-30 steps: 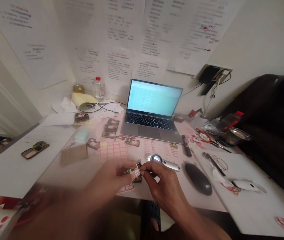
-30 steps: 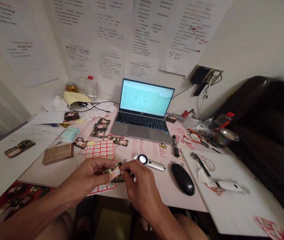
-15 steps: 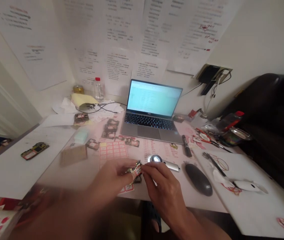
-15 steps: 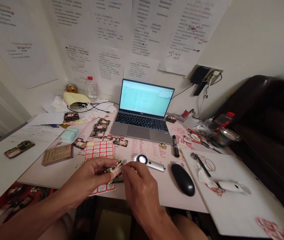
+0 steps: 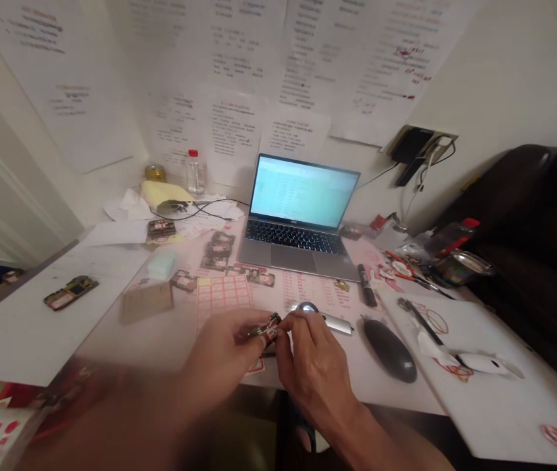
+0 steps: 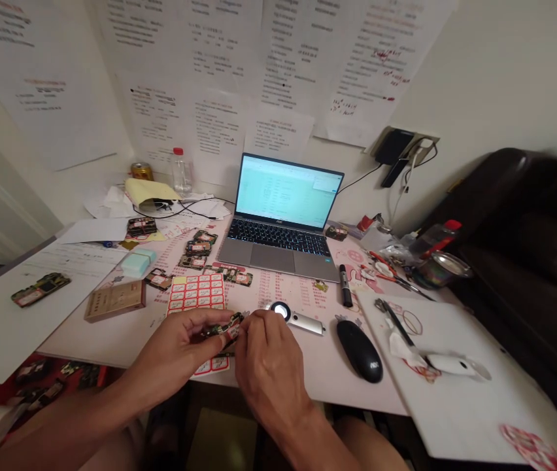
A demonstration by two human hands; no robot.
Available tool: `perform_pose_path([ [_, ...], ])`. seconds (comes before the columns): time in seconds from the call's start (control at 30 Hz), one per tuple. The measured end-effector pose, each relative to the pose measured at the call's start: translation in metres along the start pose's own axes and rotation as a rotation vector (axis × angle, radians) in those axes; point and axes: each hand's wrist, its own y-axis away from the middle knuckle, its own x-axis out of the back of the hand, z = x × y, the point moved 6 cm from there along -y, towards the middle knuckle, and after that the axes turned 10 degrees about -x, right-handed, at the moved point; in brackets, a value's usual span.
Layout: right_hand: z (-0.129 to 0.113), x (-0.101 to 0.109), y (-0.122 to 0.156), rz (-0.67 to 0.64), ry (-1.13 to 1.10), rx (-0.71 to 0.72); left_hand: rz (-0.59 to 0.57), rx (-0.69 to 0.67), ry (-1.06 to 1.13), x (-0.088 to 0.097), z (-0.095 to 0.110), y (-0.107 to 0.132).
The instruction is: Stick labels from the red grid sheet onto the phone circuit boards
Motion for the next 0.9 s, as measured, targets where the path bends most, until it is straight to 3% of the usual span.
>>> perform_pose_path([
  [0.17,-0.005,-0.002,0.004,0.019,0.066,0.087,-0.009,-0.03,0.023,0.002,-0.002,-0.004],
  [0.37,0.003,0.003,0.002,0.058,-0.019,0.009,-0.016,-0.083,0.035,0.002,0.003,-0.006],
  [0.47,0.004,0.007,0.001,0.052,-0.054,0.043,-0.022,-0.1,0.038,0.002,0.005,-0.005],
  [0.57,0.002,0.008,0.002,0.042,-0.048,0.1,0.037,-0.078,0.012,0.006,0.002,-0.005],
  [0.67,-0.001,0.007,0.004,0.028,-0.007,0.156,0.022,-0.052,0.035,0.005,0.0,-0.006],
  [0.9,-0.005,0.006,0.008,0.01,0.025,0.226,0.086,0.169,0.197,0.007,-0.01,-0.003],
])
